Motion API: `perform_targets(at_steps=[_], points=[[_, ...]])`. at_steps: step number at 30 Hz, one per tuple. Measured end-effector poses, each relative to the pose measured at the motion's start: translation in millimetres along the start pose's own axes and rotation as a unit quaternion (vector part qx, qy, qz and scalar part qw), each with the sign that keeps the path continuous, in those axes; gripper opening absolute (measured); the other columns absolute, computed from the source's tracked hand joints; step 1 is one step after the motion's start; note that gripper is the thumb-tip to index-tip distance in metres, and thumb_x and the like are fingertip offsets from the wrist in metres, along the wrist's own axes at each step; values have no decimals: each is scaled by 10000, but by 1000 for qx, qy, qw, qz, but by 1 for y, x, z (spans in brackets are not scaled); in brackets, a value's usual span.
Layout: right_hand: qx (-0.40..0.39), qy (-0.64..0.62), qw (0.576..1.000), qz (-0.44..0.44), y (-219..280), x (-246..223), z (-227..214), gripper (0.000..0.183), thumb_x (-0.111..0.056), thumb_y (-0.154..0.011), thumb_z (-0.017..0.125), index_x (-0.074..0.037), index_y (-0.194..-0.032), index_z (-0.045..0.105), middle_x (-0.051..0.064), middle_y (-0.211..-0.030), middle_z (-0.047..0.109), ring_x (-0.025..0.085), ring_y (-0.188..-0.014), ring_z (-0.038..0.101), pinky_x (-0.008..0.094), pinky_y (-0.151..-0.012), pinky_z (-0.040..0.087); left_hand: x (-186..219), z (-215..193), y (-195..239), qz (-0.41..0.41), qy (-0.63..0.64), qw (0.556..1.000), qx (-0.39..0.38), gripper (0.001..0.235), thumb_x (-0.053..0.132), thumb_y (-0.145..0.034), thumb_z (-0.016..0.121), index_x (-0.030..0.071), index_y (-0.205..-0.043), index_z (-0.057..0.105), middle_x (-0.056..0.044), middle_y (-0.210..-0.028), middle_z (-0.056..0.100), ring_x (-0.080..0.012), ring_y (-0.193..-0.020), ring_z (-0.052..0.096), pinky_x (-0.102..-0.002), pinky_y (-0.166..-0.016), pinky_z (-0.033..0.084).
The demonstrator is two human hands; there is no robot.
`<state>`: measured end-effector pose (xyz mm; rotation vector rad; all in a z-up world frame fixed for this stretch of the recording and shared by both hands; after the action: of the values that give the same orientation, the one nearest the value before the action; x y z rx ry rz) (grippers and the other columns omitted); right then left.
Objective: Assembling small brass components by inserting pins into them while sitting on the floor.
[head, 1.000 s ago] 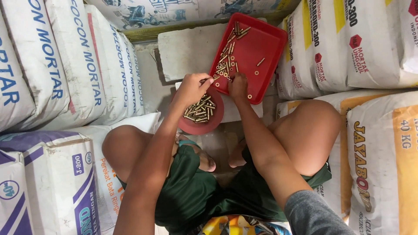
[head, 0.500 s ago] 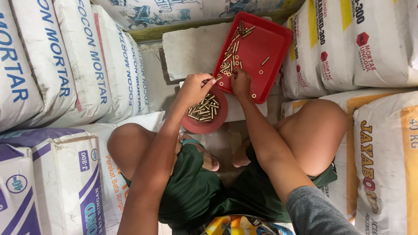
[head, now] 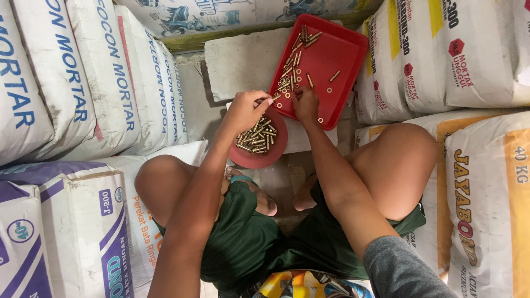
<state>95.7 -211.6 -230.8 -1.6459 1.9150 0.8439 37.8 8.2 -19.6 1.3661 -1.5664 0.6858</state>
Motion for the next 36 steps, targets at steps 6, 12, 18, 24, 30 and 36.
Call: perform_targets(at_steps=[6,12,18,24,30,36], points=[[55,-270,955,109,-5,9,5,157,-79,-837,806,-78,-991,781,117,-829,746,179,-643,731,306,-554,611,-10,-3,-2,5,75,997,1,199,108,-1006,641,4,-1145,738,-187,-845,756,-214,-724,774,-307,-688,635],[-24,-513,858,-6,3,-155,-118,156,-43,-893,776,5,-1036,735,86,-874,723,148,-725,660,269,-687,591,-9,-2,0,-13,281,960,6,245,26,-1001,582,-99,-1194,666,-130,-938,695,-178,-784,698,-266,-739,615],[-114,-373,894,-222,48,-256,-226,144,30,-967,723,27,-1111,722,80,-927,728,112,-759,666,214,-735,593,10,-4,11,11,342,940,-10,280,8,-998,552,-101,-1250,609,-204,-1023,718,-245,-870,743,-308,-819,644],[-65,-341,929,-127,69,-190,-214,171,44,-843,849,65,-986,756,223,-862,737,226,-748,755,307,-598,652,16,3,19,47,353,934,-12,287,4,-1011,613,-132,-1264,603,-325,-1097,698,-305,-964,753,-425,-890,660],[-76,-412,897,-138,72,-199,-195,143,69,-847,830,88,-950,732,245,-874,730,233,-747,752,288,-593,659,19,6,20,83,367,927,-12,261,-16,-982,662,-139,-1210,643,-332,-1032,701,-314,-907,765,-450,-851,673],[-103,-430,884,-150,73,-198,-185,134,84,-845,831,93,-924,723,238,-897,724,222,-771,747,280,-610,666,18,5,16,108,367,924,5,235,-18,-988,673,-138,-1189,657,-317,-1025,706,-306,-909,762,-463,-846,667]])
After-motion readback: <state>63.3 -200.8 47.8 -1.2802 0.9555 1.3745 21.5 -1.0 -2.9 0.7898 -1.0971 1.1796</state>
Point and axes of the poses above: each hand's wrist, its own y-axis away from the middle knuckle, its own z-axis out of the palm, x = y × z, the point moved 1 cm from there along -y, towards the middle knuckle
